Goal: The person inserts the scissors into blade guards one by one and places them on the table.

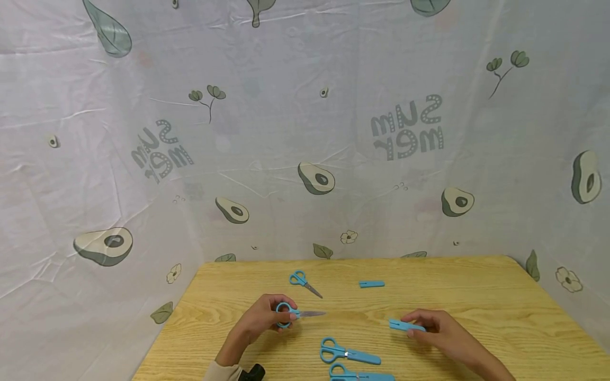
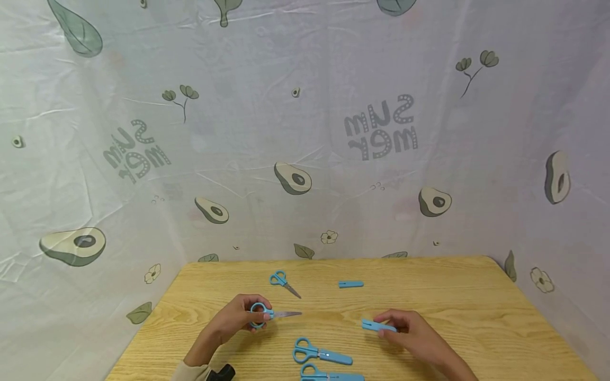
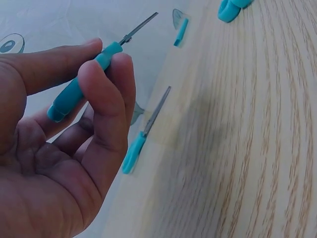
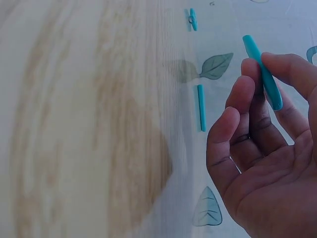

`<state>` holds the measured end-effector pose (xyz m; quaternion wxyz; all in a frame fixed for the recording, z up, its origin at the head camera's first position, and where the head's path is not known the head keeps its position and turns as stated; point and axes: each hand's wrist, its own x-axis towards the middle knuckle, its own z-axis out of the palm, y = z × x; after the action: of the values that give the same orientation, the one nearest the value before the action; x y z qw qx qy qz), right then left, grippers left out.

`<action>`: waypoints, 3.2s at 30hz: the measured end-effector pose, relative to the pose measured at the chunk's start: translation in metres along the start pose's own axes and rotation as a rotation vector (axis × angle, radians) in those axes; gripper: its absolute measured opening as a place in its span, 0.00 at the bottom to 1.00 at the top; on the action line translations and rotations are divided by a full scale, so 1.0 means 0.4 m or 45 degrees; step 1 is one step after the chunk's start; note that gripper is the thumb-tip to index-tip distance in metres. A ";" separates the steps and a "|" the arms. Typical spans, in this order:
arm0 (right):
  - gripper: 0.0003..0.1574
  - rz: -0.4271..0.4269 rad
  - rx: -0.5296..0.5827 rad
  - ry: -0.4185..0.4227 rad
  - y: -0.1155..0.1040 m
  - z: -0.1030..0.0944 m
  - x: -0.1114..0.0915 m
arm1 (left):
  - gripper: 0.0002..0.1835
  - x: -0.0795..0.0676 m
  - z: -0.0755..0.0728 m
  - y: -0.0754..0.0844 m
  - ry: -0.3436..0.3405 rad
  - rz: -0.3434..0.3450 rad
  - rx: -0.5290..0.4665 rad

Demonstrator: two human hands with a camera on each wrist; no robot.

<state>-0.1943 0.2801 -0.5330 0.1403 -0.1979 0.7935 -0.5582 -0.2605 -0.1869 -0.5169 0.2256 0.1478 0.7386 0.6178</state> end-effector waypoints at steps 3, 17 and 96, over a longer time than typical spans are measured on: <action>0.25 0.010 0.024 -0.013 0.001 -0.002 -0.004 | 0.12 -0.003 0.001 0.004 -0.035 0.000 -0.032; 0.26 0.018 0.065 -0.013 -0.018 0.008 -0.011 | 0.13 -0.051 -0.006 0.013 -0.122 0.006 -0.097; 0.21 -0.093 0.104 -0.125 -0.055 0.075 0.006 | 0.13 -0.059 0.071 0.062 -0.201 0.071 -0.110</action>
<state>-0.1794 0.2474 -0.5225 0.1667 -0.2479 0.7544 -0.5845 -0.2272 -0.1699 -0.4927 0.2720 0.2069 0.6866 0.6416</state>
